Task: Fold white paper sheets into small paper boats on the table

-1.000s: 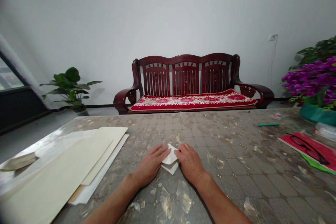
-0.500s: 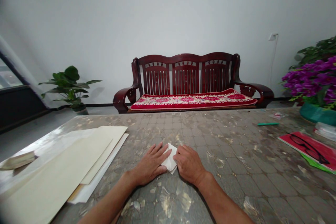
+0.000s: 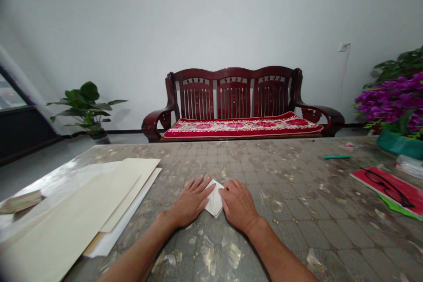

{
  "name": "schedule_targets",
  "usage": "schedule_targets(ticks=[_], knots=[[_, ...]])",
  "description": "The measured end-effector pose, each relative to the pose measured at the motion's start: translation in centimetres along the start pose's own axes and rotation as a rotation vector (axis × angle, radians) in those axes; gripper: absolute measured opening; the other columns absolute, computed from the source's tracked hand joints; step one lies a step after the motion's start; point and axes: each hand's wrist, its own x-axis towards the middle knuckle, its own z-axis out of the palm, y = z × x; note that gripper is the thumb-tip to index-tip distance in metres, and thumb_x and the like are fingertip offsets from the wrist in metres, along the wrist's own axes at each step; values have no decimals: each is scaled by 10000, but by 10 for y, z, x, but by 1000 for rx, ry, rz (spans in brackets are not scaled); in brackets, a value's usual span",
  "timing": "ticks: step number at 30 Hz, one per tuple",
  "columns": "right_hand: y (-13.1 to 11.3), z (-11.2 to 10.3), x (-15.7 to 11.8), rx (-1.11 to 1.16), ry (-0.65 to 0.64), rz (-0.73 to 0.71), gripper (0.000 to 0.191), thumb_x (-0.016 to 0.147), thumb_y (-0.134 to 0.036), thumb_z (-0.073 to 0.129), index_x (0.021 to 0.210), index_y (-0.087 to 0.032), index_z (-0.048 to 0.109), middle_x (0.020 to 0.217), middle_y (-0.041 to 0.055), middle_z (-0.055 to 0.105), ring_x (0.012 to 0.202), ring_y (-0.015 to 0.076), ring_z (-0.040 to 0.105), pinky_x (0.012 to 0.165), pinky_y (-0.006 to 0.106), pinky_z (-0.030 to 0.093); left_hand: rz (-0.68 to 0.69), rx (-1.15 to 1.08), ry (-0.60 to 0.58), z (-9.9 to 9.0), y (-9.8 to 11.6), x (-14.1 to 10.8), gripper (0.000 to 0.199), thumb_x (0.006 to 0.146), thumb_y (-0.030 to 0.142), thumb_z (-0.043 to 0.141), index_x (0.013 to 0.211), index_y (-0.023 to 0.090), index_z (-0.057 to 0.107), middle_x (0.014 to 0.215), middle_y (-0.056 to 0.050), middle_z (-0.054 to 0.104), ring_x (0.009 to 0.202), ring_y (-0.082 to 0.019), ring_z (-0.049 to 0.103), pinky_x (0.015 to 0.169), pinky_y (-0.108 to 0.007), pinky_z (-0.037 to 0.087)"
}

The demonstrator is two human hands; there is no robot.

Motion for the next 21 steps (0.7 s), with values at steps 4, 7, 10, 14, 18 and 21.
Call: schedule_targets(ticks=[4, 7, 10, 14, 18, 21], knots=[[0, 0, 0, -10, -23, 24, 113, 872, -174, 550, 912, -230, 640, 953, 50, 592, 907, 203, 488, 797, 316, 360, -31, 6, -11, -1, 1, 2, 500, 987, 314, 370, 1486, 306, 341, 1575, -71, 310, 1454, -299, 250, 1159, -524, 212], [2, 1, 0, -18, -53, 50, 145, 880, -168, 538, 955, -239, 641, 969, 49, 587, 912, 205, 492, 787, 312, 361, -64, 16, -16, -2, 2, 4, 495, 988, 312, 369, 1482, 315, 349, 1572, -96, 309, 1448, -319, 261, 1146, -551, 230], [7, 2, 0, -38, -70, 88, 179, 888, -168, 535, 997, -252, 649, 972, 50, 589, 910, 210, 496, 767, 311, 360, -95, 21, -1, -1, 2, 6, 490, 988, 312, 373, 1478, 316, 359, 1567, -114, 314, 1445, -336, 261, 1133, -579, 239], [12, 2, 1, -37, -80, 119, 142, 904, -188, 538, 928, -246, 665, 949, 47, 595, 903, 205, 506, 760, 305, 362, -143, 39, 14, 2, 2, 8, 497, 980, 298, 398, 1475, 335, 362, 1559, -117, 329, 1437, -349, 278, 1124, -601, 244], [13, 2, 1, -52, -95, 128, 140, 918, -210, 539, 859, -229, 665, 922, 50, 602, 894, 202, 516, 758, 304, 365, -216, 54, 26, 3, 1, 11, 478, 986, 341, 398, 1463, 370, 375, 1564, -90, 329, 1439, -347, 274, 1130, -595, 245], [9, 2, 1, -43, -68, 115, 132, 911, -201, 553, 861, -224, 673, 920, 53, 606, 901, 207, 514, 770, 308, 367, -282, 63, 35, 3, 0, 13, 462, 990, 374, 392, 1452, 383, 392, 1559, -74, 343, 1439, -349, 274, 1130, -595, 247]])
